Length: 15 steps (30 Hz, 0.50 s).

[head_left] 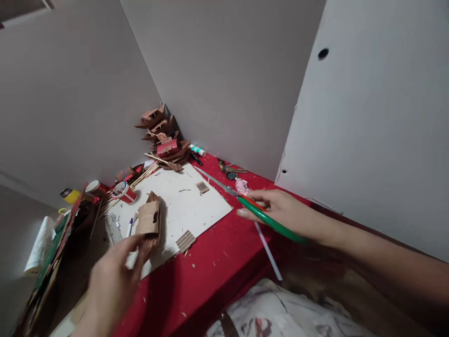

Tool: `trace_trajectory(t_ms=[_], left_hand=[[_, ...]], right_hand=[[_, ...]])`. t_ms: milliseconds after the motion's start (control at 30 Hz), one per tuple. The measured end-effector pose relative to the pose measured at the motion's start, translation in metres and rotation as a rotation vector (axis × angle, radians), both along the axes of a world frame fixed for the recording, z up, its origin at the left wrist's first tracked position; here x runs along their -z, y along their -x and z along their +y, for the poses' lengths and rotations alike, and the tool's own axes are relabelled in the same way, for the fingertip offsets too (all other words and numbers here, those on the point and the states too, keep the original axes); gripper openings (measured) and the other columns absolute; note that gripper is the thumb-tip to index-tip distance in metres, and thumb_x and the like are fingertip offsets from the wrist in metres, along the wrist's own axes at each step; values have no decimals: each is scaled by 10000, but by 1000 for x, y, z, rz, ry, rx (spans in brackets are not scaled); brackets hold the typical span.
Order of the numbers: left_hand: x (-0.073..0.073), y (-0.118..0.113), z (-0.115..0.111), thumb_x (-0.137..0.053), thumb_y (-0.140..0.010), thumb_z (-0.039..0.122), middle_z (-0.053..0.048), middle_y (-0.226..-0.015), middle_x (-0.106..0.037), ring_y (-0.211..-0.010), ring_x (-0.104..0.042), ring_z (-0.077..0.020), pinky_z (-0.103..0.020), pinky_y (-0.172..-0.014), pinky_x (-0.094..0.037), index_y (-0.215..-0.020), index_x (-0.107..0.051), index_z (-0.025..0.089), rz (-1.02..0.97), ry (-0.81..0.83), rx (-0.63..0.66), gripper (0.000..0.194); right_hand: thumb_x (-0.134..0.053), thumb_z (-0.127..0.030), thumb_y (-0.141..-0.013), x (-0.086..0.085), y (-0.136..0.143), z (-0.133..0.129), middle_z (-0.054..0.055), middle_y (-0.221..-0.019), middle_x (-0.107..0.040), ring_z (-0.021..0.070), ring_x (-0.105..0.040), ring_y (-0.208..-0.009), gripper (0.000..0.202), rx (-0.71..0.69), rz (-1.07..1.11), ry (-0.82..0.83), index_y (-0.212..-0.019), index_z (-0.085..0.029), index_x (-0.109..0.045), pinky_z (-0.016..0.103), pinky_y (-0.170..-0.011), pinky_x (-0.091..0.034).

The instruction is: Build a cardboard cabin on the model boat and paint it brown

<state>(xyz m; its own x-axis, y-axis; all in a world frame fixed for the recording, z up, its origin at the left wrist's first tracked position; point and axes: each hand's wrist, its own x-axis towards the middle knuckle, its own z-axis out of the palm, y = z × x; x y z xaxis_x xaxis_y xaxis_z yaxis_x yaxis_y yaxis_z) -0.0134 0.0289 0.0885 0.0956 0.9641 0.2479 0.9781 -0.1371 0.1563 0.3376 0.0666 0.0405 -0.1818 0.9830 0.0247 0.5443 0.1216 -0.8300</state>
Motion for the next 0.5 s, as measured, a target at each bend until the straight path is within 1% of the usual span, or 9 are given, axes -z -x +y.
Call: trace_trajectory(t_ms=[33, 67, 133, 200, 267, 367, 433, 500], left_hand=[[6, -20, 4, -521, -864, 429, -81, -948, -716, -815, -664, -246, -298, -690, -442, -985, -659, 255, -5, 119, 89, 253], [13, -37, 8, -487, -885, 403, -87, -967, -709, -819, -660, -243, -301, -689, -434, -1001, -652, 249, 26, 195, 142, 253], [25, -62, 18, -475, -888, 349, -104, -1072, -677, -800, -656, -233, -309, -674, -415, -1045, -633, 239, 120, 290, 156, 248], [34, -74, 25, -538, -844, 316, -106, -1082, -657, -824, -653, -239, -306, -668, -398, -1036, -616, 227, 197, 351, 152, 226], [38, -77, 29, -566, -815, 279, -100, -1048, -652, -849, -645, -239, -301, -668, -380, -1001, -595, 215, 197, 394, 161, 200], [40, -71, 27, -598, -776, 257, -81, -942, -657, -808, -625, -232, -298, -638, -349, -941, -557, 210, 134, 416, 169, 176], [41, -65, 22, -612, -757, 263, -66, -856, -646, -748, -599, -221, -296, -610, -328, -902, -537, 208, 61, 401, 157, 172], [41, -59, 16, -608, -763, 276, -40, -768, -613, -687, -557, -197, -288, -593, -318, -853, -524, 209, -79, 374, 149, 140]], right_hand=[[-574, -604, -776, 0, 0, -1, -9, -647, -492, 145, -472, -594, 422, 4, -26, -1, -718, -186, -553, 262, -536, -368], [-581, -575, -779, 0, 1, -2, 5, -688, -548, 158, -511, -626, 390, 1, -61, 7, -751, -186, -580, 265, -559, -388], [-566, -502, -801, -3, 2, -4, 29, -777, -633, 181, -569, -682, 315, -29, -176, -1, -833, -195, -626, 274, -603, -413], [-528, -446, -828, -6, 5, -4, 51, -825, -676, 205, -605, -715, 285, -69, -323, -35, -903, -203, -656, 286, -622, -419], [-503, -431, -842, -8, 10, -2, 77, -840, -697, 234, -633, -743, 309, -93, -452, -83, -948, -197, -673, 300, -625, -421], [-481, -448, -853, -8, 21, 8, 116, -858, -715, 273, -660, -756, 366, -124, -607, -153, -1003, -177, -676, 321, -615, -420], [-472, -455, -857, -9, 31, 17, 134, -856, -720, 289, -672, -750, 378, -144, -689, -173, -995, -165, -674, 330, -606, -420], [-462, -448, -864, -10, 41, 26, 153, -860, -722, 302, -682, -757, 376, -162, -746, -186, -947, -149, -674, 339, -611, -427]])
